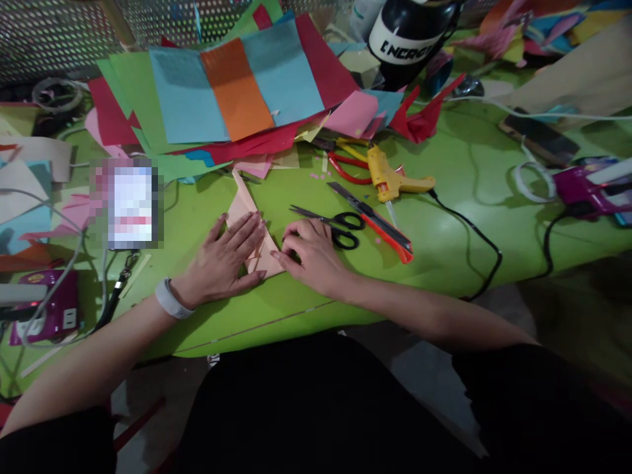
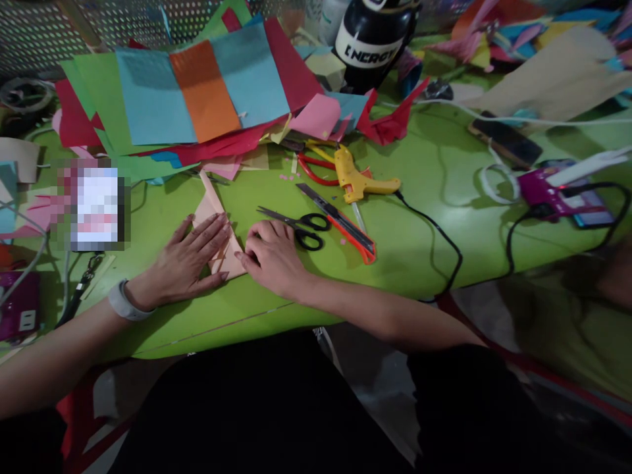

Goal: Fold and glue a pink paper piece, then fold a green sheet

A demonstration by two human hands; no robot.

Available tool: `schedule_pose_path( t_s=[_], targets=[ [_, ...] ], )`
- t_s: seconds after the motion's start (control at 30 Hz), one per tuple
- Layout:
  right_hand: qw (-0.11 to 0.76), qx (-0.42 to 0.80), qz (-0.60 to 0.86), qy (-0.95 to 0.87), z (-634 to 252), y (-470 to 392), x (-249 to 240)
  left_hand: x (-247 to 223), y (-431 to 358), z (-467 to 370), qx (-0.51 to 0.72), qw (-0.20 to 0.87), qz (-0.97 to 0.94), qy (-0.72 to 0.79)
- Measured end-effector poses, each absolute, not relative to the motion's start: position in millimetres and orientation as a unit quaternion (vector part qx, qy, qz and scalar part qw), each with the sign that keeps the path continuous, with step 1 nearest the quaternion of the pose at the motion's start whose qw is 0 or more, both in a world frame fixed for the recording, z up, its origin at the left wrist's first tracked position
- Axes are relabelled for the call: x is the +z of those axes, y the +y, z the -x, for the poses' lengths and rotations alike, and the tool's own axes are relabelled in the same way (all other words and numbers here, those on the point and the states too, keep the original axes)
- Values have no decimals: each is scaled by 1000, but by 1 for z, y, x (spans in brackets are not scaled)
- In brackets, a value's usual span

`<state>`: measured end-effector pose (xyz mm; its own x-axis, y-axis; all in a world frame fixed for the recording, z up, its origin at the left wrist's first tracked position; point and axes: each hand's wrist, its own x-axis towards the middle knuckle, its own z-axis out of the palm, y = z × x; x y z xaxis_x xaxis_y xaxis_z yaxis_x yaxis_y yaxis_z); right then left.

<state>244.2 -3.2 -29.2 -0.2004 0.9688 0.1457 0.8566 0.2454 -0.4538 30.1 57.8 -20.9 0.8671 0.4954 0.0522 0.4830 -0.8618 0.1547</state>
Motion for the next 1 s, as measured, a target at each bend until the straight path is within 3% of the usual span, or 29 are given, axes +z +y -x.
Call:
schedule_pose_path(
  t_s=[1.0],
  targets=[
    [200,157,592,-765,-246,-2,-29,-22,57,-30,68,85,-962,251]
  ],
)
